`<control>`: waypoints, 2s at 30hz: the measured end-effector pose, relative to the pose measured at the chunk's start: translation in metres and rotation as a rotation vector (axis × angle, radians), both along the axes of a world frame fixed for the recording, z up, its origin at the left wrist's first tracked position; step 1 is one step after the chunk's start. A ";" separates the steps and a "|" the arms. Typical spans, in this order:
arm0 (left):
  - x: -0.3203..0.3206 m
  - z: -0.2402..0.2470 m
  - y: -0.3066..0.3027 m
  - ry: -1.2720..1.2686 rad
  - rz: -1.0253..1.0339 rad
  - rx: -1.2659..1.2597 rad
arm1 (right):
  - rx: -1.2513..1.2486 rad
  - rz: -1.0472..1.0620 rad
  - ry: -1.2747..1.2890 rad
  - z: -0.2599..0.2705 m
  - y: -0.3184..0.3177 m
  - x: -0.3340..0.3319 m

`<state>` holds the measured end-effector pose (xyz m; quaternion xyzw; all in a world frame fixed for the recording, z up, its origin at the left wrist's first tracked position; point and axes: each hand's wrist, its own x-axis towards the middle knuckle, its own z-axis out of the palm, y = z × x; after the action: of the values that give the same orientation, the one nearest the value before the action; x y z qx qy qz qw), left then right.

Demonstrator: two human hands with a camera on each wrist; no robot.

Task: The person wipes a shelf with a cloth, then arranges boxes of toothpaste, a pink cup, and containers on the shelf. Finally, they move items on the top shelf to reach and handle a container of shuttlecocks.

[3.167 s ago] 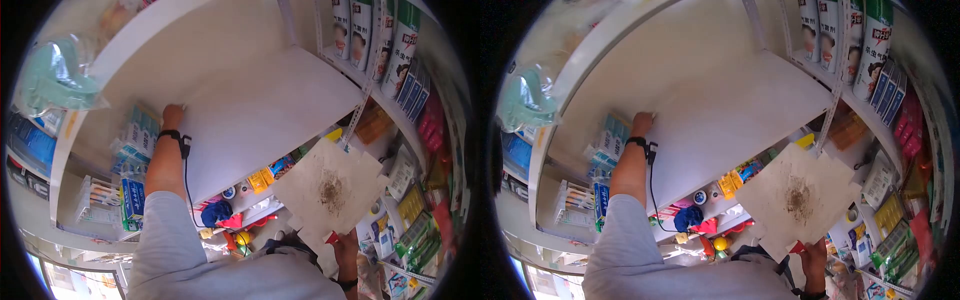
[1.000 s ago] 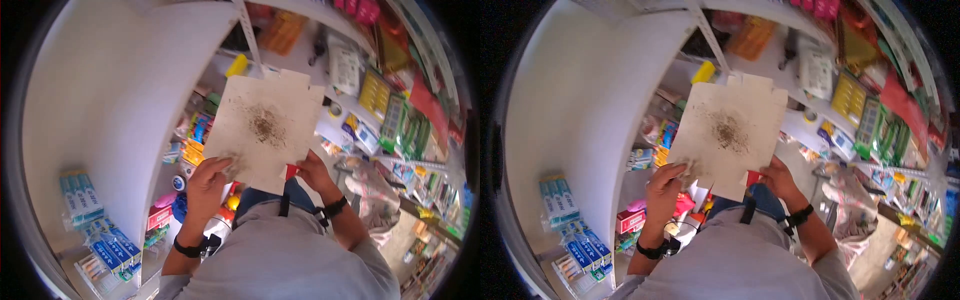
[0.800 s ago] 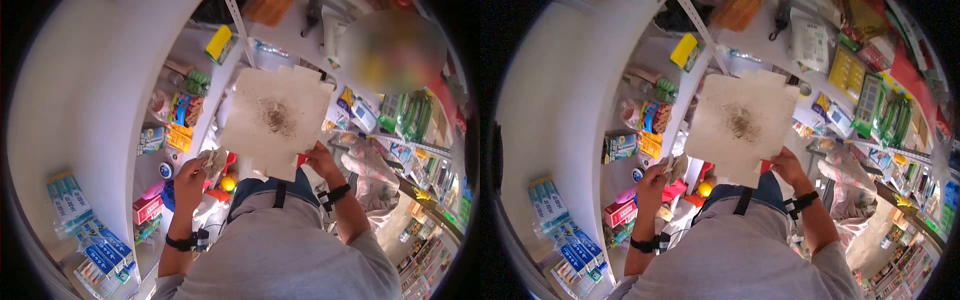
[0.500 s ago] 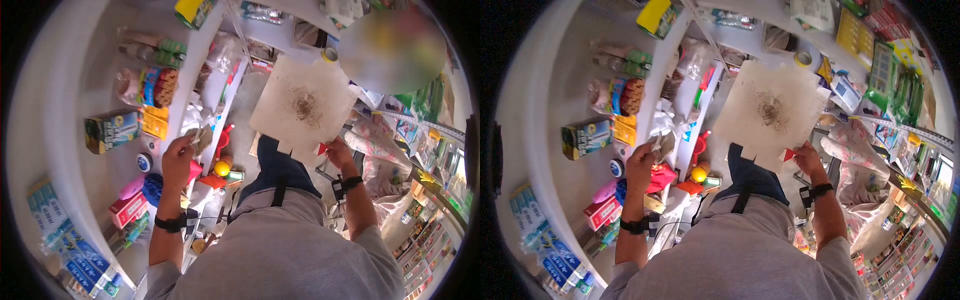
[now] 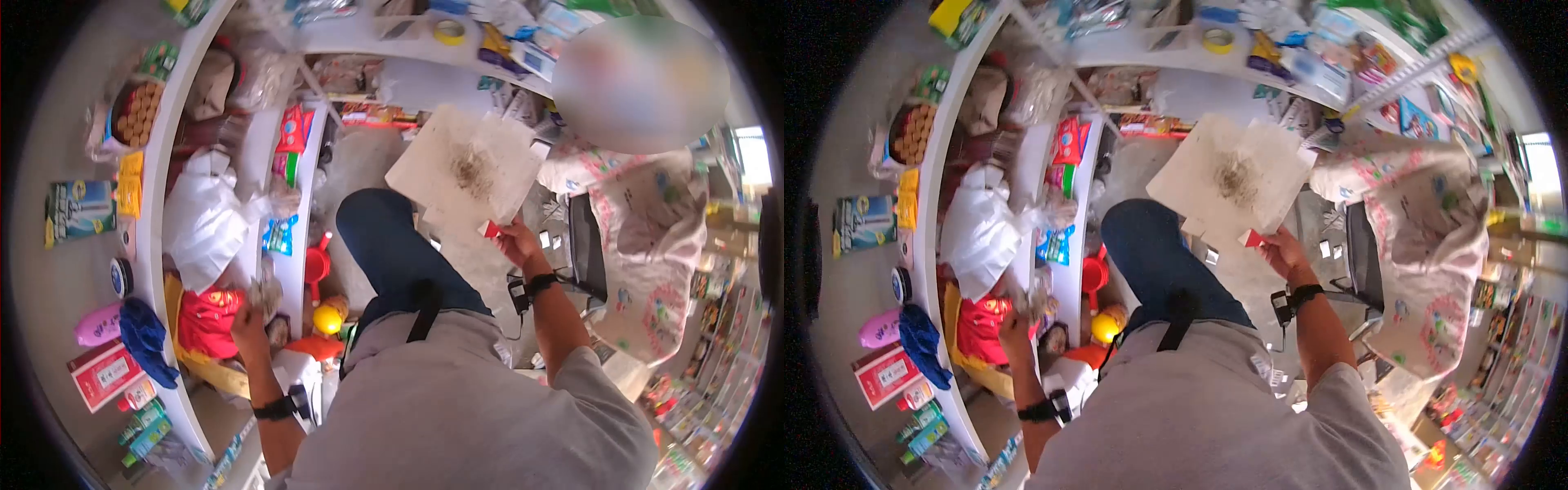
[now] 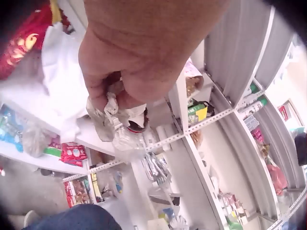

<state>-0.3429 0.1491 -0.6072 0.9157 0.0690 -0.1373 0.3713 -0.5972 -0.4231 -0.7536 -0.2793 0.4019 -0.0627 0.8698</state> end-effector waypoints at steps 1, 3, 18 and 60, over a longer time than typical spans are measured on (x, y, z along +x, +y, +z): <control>-0.010 0.008 -0.004 -0.025 -0.009 0.046 | 0.015 -0.020 -0.006 -0.008 0.002 -0.018; -0.005 -0.001 0.007 -0.030 -0.058 -0.040 | 0.039 -0.064 -0.024 -0.024 0.013 -0.053; -0.038 -0.012 -0.104 0.116 -0.374 0.003 | 0.166 -0.215 0.200 -0.076 0.048 -0.179; -0.174 -0.574 -0.416 0.225 -1.393 0.115 | 0.193 0.221 0.617 -0.617 -0.043 -0.326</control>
<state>-0.5166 -0.2665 -1.1817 0.7454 -0.4876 -0.4328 0.1388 -0.9231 -0.4664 -1.3707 -0.2437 0.6175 0.1578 0.7310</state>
